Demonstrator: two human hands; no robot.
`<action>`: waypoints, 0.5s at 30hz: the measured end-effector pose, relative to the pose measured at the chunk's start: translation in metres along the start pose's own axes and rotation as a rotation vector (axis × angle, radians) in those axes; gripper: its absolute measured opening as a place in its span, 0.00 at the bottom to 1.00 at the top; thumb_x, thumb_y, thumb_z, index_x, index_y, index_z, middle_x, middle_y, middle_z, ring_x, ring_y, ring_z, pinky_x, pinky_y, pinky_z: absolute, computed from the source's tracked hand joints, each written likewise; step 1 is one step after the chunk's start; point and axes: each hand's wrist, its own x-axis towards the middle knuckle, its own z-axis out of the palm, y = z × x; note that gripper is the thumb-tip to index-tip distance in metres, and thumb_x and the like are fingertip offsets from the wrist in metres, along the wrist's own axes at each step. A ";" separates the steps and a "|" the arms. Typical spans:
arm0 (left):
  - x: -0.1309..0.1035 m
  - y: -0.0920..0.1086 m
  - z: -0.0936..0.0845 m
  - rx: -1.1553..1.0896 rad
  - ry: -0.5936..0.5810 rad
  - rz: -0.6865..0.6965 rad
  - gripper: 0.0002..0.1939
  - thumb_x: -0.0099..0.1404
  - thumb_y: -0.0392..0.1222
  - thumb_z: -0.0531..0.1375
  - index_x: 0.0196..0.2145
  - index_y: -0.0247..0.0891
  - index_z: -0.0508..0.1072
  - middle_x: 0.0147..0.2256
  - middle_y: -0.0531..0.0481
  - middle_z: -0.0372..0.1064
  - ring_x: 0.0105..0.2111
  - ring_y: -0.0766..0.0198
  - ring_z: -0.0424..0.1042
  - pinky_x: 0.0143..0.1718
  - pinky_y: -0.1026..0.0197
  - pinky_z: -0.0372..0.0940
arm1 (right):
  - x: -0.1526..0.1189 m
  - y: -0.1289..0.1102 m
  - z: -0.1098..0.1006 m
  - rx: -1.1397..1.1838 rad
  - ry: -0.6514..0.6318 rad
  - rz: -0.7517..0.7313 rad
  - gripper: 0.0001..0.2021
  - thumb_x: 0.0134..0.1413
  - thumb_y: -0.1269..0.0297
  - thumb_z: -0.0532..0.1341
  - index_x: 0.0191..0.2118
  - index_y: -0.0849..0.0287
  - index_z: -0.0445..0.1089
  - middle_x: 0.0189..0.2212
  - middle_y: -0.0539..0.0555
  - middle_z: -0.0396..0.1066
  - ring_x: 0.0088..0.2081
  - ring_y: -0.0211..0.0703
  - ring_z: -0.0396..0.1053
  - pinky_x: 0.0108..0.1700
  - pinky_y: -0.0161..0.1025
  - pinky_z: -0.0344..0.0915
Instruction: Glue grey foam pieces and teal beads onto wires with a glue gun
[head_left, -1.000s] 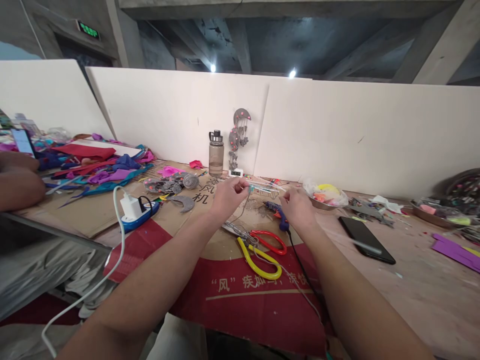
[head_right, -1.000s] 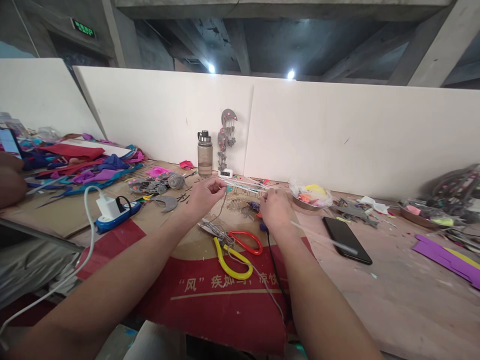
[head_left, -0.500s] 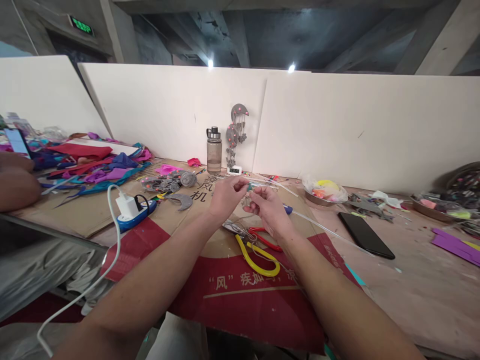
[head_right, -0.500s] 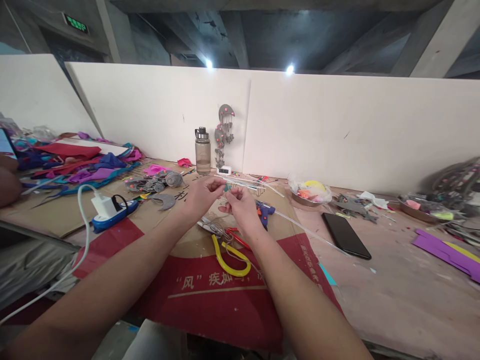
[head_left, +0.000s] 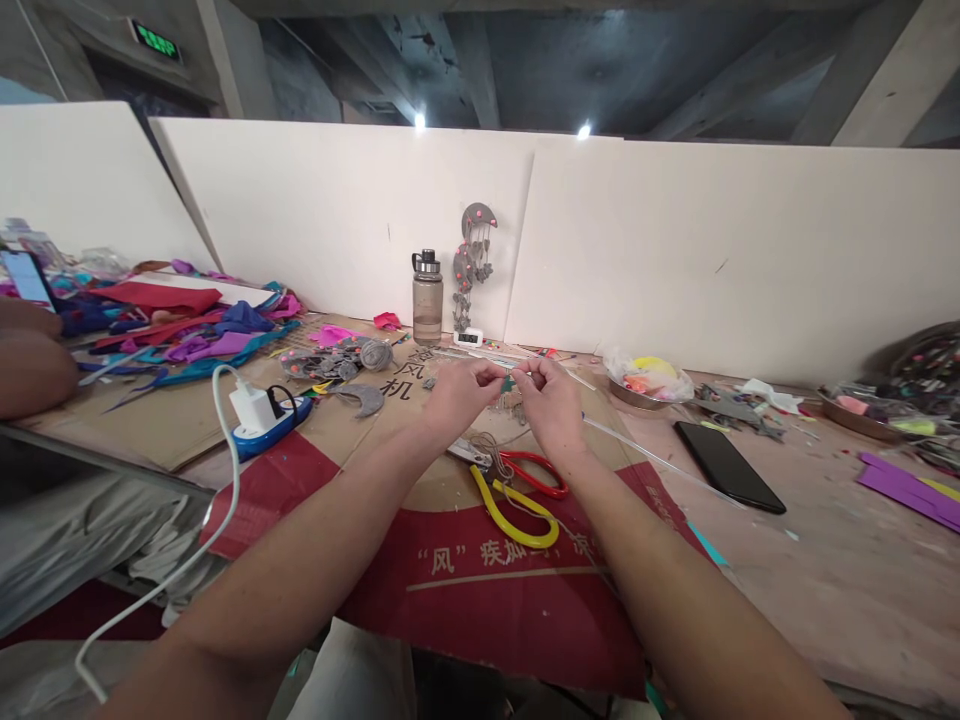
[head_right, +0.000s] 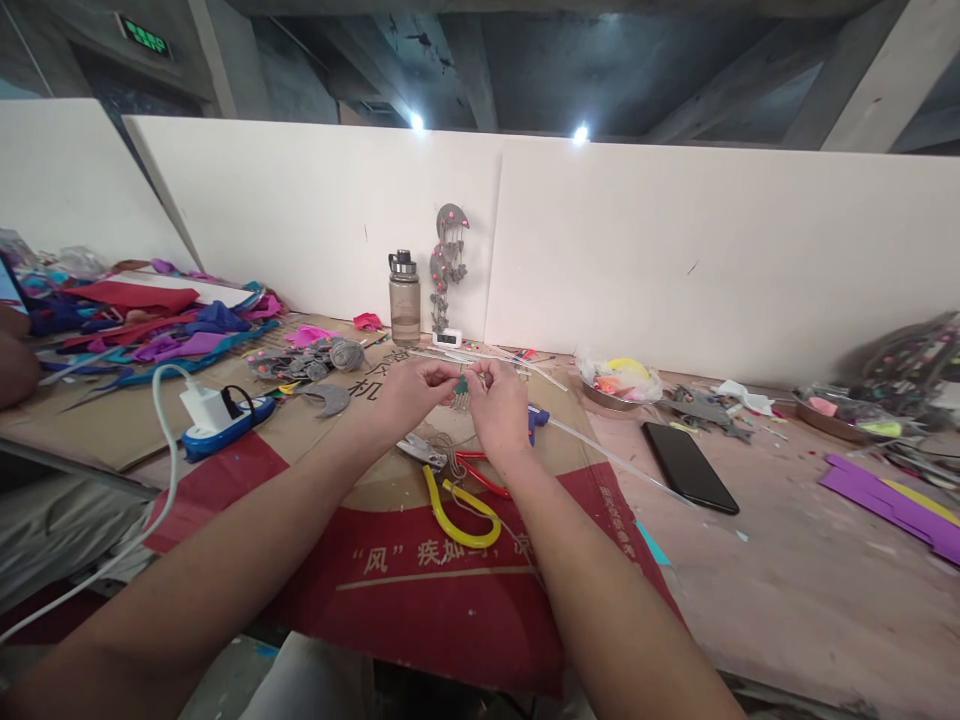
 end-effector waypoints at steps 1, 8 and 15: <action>-0.001 0.002 -0.001 0.016 -0.008 0.005 0.07 0.58 0.37 0.59 0.30 0.39 0.79 0.20 0.55 0.72 0.22 0.68 0.67 0.28 0.65 0.60 | 0.000 0.000 0.000 -0.022 0.000 -0.016 0.08 0.52 0.60 0.57 0.31 0.58 0.70 0.23 0.47 0.61 0.26 0.38 0.56 0.32 0.36 0.54; -0.003 0.010 -0.003 0.032 -0.033 0.020 0.09 0.57 0.36 0.57 0.25 0.39 0.78 0.19 0.55 0.70 0.21 0.69 0.65 0.25 0.65 0.57 | 0.001 0.001 0.000 -0.101 0.001 -0.081 0.07 0.53 0.62 0.57 0.32 0.57 0.70 0.25 0.49 0.63 0.29 0.40 0.58 0.36 0.38 0.57; 0.002 -0.002 0.001 -0.203 -0.009 -0.148 0.05 0.56 0.37 0.59 0.29 0.36 0.76 0.21 0.54 0.71 0.20 0.68 0.69 0.22 0.67 0.62 | -0.006 0.003 0.001 -0.088 -0.039 -0.170 0.06 0.56 0.63 0.57 0.32 0.58 0.69 0.29 0.51 0.67 0.30 0.40 0.61 0.37 0.38 0.58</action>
